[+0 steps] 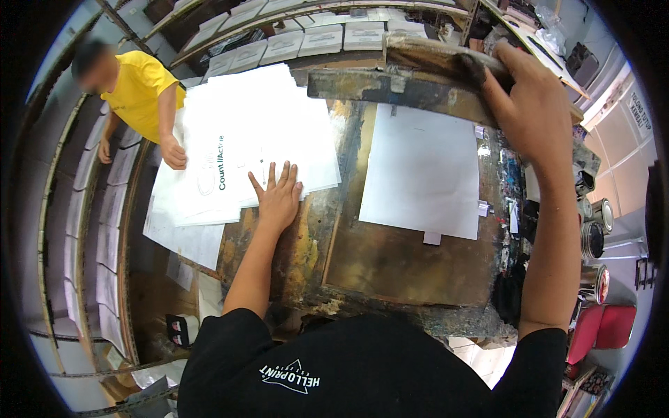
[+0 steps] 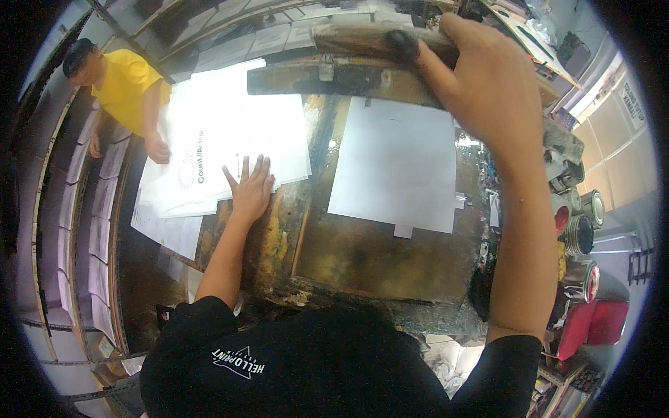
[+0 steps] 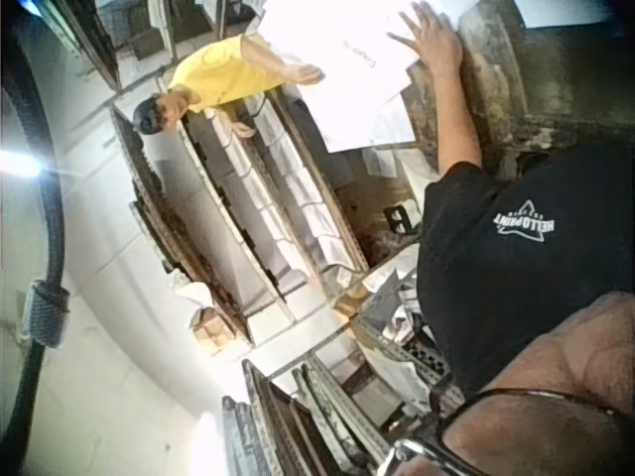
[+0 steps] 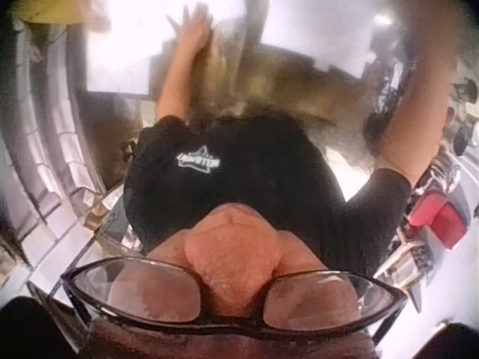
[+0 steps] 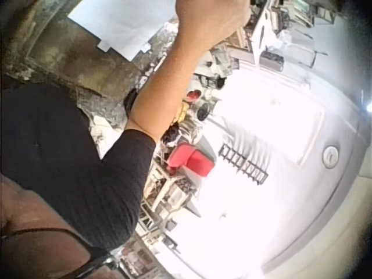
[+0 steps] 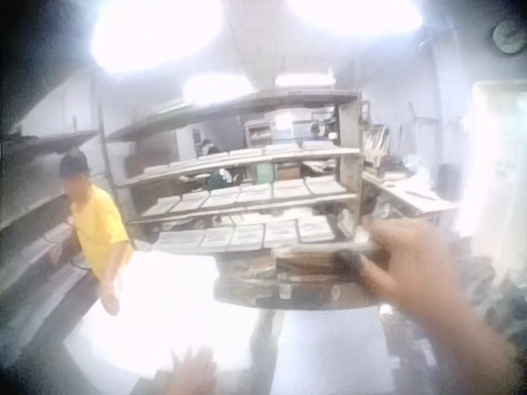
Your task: The person performs screen printing by aligning paper on a base, lowering the screen frame, and using a squeegee to spread black ink over the mesh for multiple repetitions.
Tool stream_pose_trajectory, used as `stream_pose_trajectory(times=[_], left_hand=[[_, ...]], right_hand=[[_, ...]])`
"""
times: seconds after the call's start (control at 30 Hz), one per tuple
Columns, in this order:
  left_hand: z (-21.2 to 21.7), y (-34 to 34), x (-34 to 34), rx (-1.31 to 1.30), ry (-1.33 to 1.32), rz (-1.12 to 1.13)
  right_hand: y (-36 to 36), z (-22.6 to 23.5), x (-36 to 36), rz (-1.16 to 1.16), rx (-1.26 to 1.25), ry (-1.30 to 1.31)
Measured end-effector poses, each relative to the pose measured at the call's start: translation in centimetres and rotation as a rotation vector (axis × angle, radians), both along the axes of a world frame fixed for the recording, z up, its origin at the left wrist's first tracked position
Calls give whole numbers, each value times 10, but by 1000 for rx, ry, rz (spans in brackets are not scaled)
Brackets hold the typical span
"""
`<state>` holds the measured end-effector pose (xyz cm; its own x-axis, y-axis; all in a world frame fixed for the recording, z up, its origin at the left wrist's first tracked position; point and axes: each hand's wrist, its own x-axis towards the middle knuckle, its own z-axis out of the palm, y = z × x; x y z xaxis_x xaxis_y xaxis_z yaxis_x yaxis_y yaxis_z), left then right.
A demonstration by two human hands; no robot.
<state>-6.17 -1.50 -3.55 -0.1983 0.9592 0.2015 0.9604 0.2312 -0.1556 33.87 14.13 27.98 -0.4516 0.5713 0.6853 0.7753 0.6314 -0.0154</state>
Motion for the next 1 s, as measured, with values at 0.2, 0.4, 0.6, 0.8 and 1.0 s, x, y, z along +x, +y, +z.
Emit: stream_pose_trajectory(times=[0.2, 0.4, 0.6, 0.8, 1.0], left_hand=[[51, 23, 3, -135, -309, 154], [55, 39, 104, -47, -356, -168], [24, 14, 181, -200, -316, -434], [25, 51, 271, -139, -419, -757], [18, 50, 299, -191, -390, -789]], right_hand=[[8, 12, -1, -3, 25, 13], [8, 18, -4, 4, -26, -35], [-12, 19, -2, -18, -40, -57], [-10, 33, 0, 5, -138, -40], [-14, 28, 6, 143, -99, 10]])
